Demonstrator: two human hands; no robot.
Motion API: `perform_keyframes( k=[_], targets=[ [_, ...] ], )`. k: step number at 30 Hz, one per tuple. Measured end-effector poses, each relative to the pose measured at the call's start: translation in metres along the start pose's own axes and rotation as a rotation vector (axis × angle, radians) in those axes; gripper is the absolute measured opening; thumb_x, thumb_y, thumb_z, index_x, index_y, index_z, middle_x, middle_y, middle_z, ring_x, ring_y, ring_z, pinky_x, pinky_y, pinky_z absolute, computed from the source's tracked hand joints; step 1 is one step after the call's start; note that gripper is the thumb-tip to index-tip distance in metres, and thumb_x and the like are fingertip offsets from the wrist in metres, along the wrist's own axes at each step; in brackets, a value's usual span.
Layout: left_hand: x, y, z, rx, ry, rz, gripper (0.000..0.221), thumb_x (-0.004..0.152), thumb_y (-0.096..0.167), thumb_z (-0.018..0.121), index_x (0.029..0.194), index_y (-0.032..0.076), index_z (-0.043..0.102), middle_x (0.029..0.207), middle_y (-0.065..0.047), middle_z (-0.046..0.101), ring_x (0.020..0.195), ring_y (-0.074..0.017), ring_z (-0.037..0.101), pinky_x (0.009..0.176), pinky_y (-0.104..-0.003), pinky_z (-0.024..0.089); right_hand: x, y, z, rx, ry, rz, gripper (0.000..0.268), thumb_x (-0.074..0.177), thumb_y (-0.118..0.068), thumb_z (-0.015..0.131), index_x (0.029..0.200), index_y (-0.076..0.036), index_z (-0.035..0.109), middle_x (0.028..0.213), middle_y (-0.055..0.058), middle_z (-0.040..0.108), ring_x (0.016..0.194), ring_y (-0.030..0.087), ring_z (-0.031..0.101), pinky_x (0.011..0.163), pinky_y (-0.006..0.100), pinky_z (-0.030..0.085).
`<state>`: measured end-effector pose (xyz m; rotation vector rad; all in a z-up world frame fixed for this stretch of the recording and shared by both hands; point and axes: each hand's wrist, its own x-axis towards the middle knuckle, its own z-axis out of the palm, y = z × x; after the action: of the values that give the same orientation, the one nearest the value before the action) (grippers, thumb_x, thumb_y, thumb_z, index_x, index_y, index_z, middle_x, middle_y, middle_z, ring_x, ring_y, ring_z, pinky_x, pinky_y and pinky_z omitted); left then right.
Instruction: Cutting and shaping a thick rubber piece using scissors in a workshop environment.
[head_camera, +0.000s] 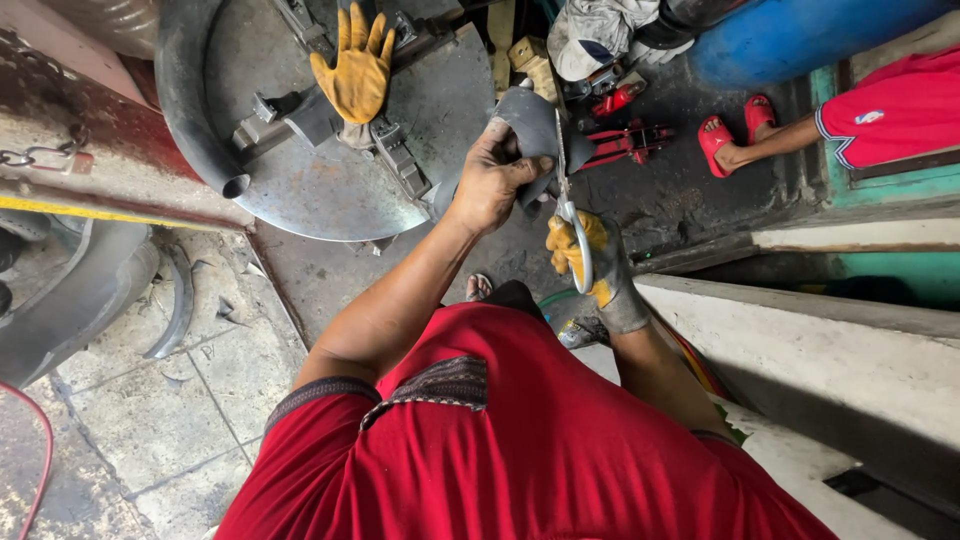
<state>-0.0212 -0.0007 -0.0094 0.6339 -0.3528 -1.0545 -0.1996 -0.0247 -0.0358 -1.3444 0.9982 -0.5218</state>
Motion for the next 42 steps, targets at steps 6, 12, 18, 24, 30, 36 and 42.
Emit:
perform_keyframes(
  k=[6, 12, 18, 24, 30, 36, 42],
  targets=[
    [0.003, 0.010, 0.008, -0.047, 0.056, -0.007, 0.030, 0.082, -0.010, 0.080, 0.105, 0.000, 0.066, 0.083, -0.015, 0.073, 0.071, -0.0270, 0.076, 0.051, -0.040, 0.066, 0.000, 0.025, -0.003, 0.033, -0.032, 0.085, 0.033, 0.102, -0.016, 0.062, 0.071, -0.004, 0.058, 0.062, 0.008, 0.051, 0.044, 0.012, 0.055, 0.039, 0.025, 0.048],
    [0.008, -0.013, -0.013, 0.103, -0.021, -0.030, 0.032, 0.079, -0.010, 0.082, 0.104, 0.002, 0.068, 0.082, -0.011, 0.072, 0.073, -0.0228, 0.075, 0.053, -0.037, 0.066, 0.007, 0.020, 0.001, 0.033, -0.021, 0.060, 0.036, 0.101, -0.016, 0.066, 0.068, -0.004, 0.057, 0.061, 0.008, 0.050, 0.048, 0.013, 0.058, 0.041, 0.027, 0.049],
    [0.007, -0.014, -0.017, 0.133, -0.076, -0.033, 0.032, 0.081, -0.012, 0.080, 0.106, 0.002, 0.068, 0.083, -0.015, 0.074, 0.073, -0.0263, 0.076, 0.052, -0.038, 0.064, -0.003, 0.006, 0.001, -0.036, 0.010, 0.041, 0.039, 0.101, -0.019, 0.066, 0.068, 0.002, 0.062, 0.049, 0.011, 0.049, 0.041, 0.018, 0.059, 0.040, 0.027, 0.049],
    [0.004, 0.001, -0.009, 0.149, -0.101, -0.055, 0.036, 0.078, -0.013, 0.082, 0.108, 0.001, 0.069, 0.086, -0.013, 0.075, 0.080, -0.0218, 0.076, 0.063, -0.035, 0.064, 0.000, 0.024, -0.007, 0.020, 0.011, 0.049, 0.037, 0.100, -0.017, 0.068, 0.068, 0.001, 0.061, 0.052, 0.012, 0.049, 0.042, 0.019, 0.059, 0.040, 0.029, 0.049],
    [0.005, -0.016, -0.016, 0.141, -0.156, -0.121, 0.041, 0.076, -0.015, 0.084, 0.111, 0.001, 0.070, 0.091, -0.012, 0.076, 0.090, -0.0213, 0.075, 0.075, -0.036, 0.065, -0.005, -0.005, -0.015, -0.049, -0.058, 0.064, 0.034, 0.103, -0.019, 0.063, 0.073, -0.002, 0.058, 0.068, 0.010, 0.054, 0.053, 0.014, 0.058, 0.049, 0.027, 0.050],
    [0.012, -0.012, -0.025, 0.108, -0.096, -0.123, 0.032, 0.079, -0.012, 0.082, 0.106, -0.001, 0.070, 0.088, -0.013, 0.074, 0.083, -0.0212, 0.074, 0.069, -0.035, 0.064, -0.014, -0.008, -0.011, -0.063, -0.029, 0.109, 0.037, 0.101, -0.016, 0.066, 0.068, -0.001, 0.061, 0.057, 0.010, 0.053, 0.043, 0.016, 0.059, 0.040, 0.026, 0.049],
    [0.013, 0.021, -0.009, 0.176, -0.126, -0.099, 0.018, 0.083, -0.007, 0.077, 0.098, -0.001, 0.070, 0.079, -0.011, 0.071, 0.069, -0.0166, 0.071, 0.054, -0.026, 0.057, -0.008, 0.007, -0.013, -0.032, -0.100, 0.145, 0.040, 0.102, -0.019, 0.063, 0.065, -0.007, 0.057, 0.057, 0.005, 0.049, 0.043, 0.010, 0.054, 0.038, 0.024, 0.045]
  ],
)
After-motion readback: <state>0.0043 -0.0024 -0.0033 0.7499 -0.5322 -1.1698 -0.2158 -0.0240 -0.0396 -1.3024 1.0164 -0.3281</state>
